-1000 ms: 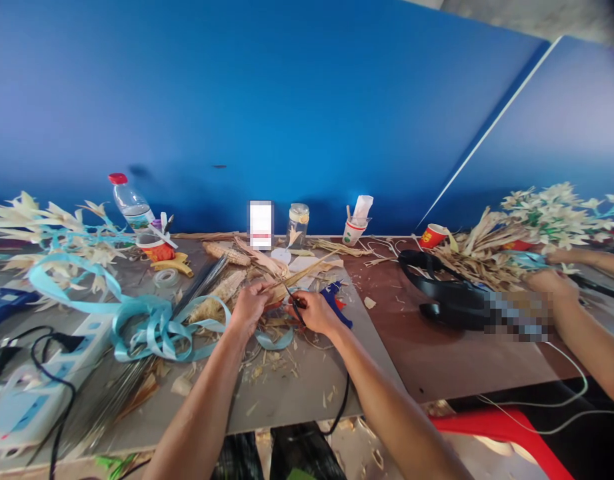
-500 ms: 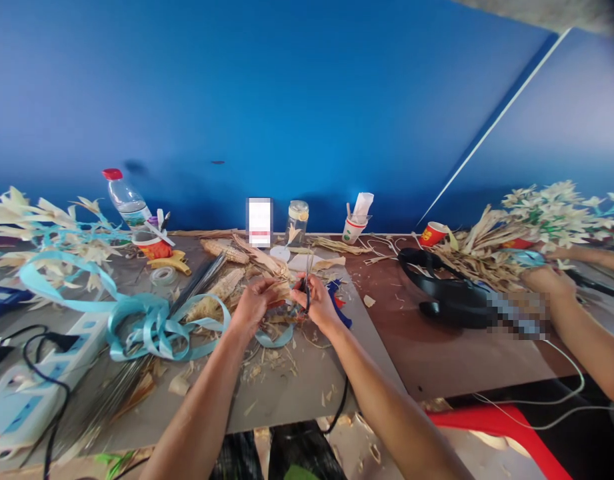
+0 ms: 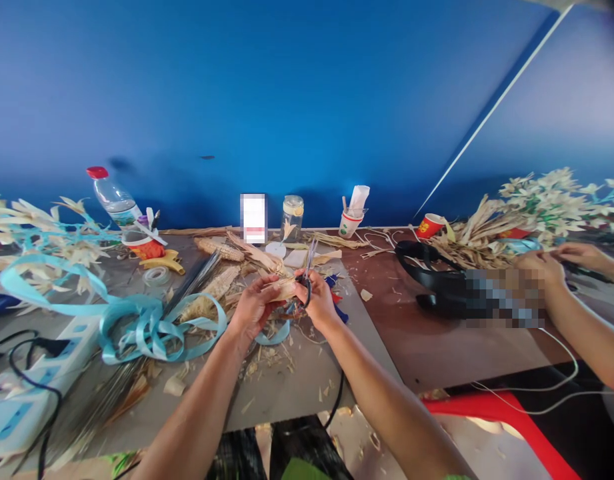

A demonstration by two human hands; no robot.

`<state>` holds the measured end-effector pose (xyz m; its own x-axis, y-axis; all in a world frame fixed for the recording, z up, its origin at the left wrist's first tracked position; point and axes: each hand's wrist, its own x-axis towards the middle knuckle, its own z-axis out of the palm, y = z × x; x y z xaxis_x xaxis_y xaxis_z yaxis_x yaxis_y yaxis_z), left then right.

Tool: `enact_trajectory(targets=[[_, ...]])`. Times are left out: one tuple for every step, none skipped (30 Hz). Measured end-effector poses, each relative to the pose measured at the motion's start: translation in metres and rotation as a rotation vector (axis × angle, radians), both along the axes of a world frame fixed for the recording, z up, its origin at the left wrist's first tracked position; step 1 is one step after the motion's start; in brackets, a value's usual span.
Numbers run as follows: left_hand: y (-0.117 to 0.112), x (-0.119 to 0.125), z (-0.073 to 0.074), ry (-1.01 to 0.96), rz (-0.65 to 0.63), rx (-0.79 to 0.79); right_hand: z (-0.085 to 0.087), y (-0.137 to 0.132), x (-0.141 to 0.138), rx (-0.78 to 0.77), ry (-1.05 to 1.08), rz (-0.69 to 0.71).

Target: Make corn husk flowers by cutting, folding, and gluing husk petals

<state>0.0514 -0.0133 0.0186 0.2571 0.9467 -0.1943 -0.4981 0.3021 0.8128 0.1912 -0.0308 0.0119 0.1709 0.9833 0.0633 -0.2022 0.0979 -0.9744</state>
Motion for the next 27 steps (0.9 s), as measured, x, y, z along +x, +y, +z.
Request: enact_trajectory(targets=[[0.0, 0.0003, 0.0, -0.007, 0.002, 0.0, -0.0003, 0.0002, 0.0, -0.002, 0.041, 0.016], [-0.0001, 0.0004, 0.0001, -0.01, -0.004, -0.001, -0.0009, 0.0004, 0.0001, -0.007, 0.08, 0.029], [-0.0003, 0.0003, 0.0, -0.011, -0.017, -0.003, -0.0017, 0.0007, 0.0002, -0.016, 0.114, 0.037], [-0.0006, 0.0, -0.0002, -0.007, -0.035, -0.009, -0.0023, 0.0009, 0.0005, -0.024, 0.135, 0.04], [-0.0008, -0.0006, -0.0006, 0.001, -0.057, -0.019, -0.0028, 0.0011, 0.0009, -0.028, 0.143, 0.035], [-0.001, -0.0012, -0.0012, 0.012, -0.084, -0.032, -0.0028, 0.0012, 0.0014, -0.028, 0.143, 0.022], [-0.0011, -0.0019, -0.0019, 0.023, -0.111, -0.045, -0.0025, 0.0013, 0.002, -0.023, 0.139, 0.0], [-0.001, -0.0026, -0.0026, 0.032, -0.137, -0.058, -0.0018, 0.0013, 0.0025, -0.013, 0.136, -0.023], [-0.0007, -0.0032, -0.0033, 0.036, -0.155, -0.071, -0.001, 0.0014, 0.0031, 0.0, 0.137, -0.042], [-0.0003, -0.0036, -0.004, 0.034, -0.162, -0.082, -0.0002, 0.0015, 0.0035, 0.011, 0.141, -0.052], [0.0002, -0.0039, -0.0045, 0.026, -0.159, -0.094, 0.0004, 0.0018, 0.0037, 0.019, 0.147, -0.053], [0.0008, -0.004, -0.0048, 0.013, -0.15, -0.106, 0.0006, 0.0023, 0.0038, 0.02, 0.153, -0.047], [0.0013, -0.004, -0.005, -0.004, -0.138, -0.118, 0.0004, 0.0029, 0.0038, 0.017, 0.159, -0.04], [0.0017, -0.0038, -0.0051, -0.024, -0.125, -0.129, -0.0004, 0.0038, 0.0038, 0.011, 0.168, -0.034], [0.0019, -0.0034, -0.005, -0.043, -0.113, -0.135, -0.0016, 0.0048, 0.0038, 0.005, 0.181, -0.031], [0.002, -0.0029, -0.0048, -0.061, -0.103, -0.14, -0.0031, 0.0059, 0.0038, 0.0, 0.197, -0.03], [0.0019, -0.0023, -0.0045, -0.075, -0.093, -0.142, -0.0047, 0.007, 0.004, -0.002, 0.214, -0.029], [0.0017, -0.0016, -0.0042, -0.086, -0.082, -0.141, -0.0062, 0.0078, 0.0042, -0.005, 0.229, -0.026], [0.0014, -0.0009, -0.0039, -0.092, -0.069, -0.135, -0.0073, 0.0084, 0.0045, -0.011, 0.241, -0.021], [0.0012, -0.0003, -0.0037, -0.091, -0.055, -0.121, -0.008, 0.0086, 0.0049, -0.018, 0.248, -0.016], [0.0011, 0.0002, -0.0037, -0.083, -0.04, -0.102, -0.0081, 0.0084, 0.0051, -0.024, 0.248, -0.014], [0.0012, 0.0004, -0.0039, -0.07, -0.023, -0.079, -0.0077, 0.0078, 0.0053, -0.03, 0.239, -0.01], [0.0016, 0.0005, -0.0044, -0.051, -0.004, -0.057, -0.0069, 0.007, 0.0052, -0.034, 0.222, -0.005], [0.0023, 0.0003, -0.0052, -0.027, 0.017, -0.041, -0.0057, 0.006, 0.0051, -0.032, 0.197, -0.003], [0.0032, 0.0, -0.0062, -0.001, 0.038, -0.033, -0.0045, 0.0049, 0.0049, -0.025, 0.167, -0.002], [0.0042, -0.0005, -0.0073, 0.026, 0.054, -0.03, -0.0033, 0.004, 0.0046, -0.014, 0.135, -0.002], [0.0053, -0.0011, -0.0085, 0.05, 0.064, -0.027, -0.0023, 0.0034, 0.0045, -0.001, 0.107, -0.001]])
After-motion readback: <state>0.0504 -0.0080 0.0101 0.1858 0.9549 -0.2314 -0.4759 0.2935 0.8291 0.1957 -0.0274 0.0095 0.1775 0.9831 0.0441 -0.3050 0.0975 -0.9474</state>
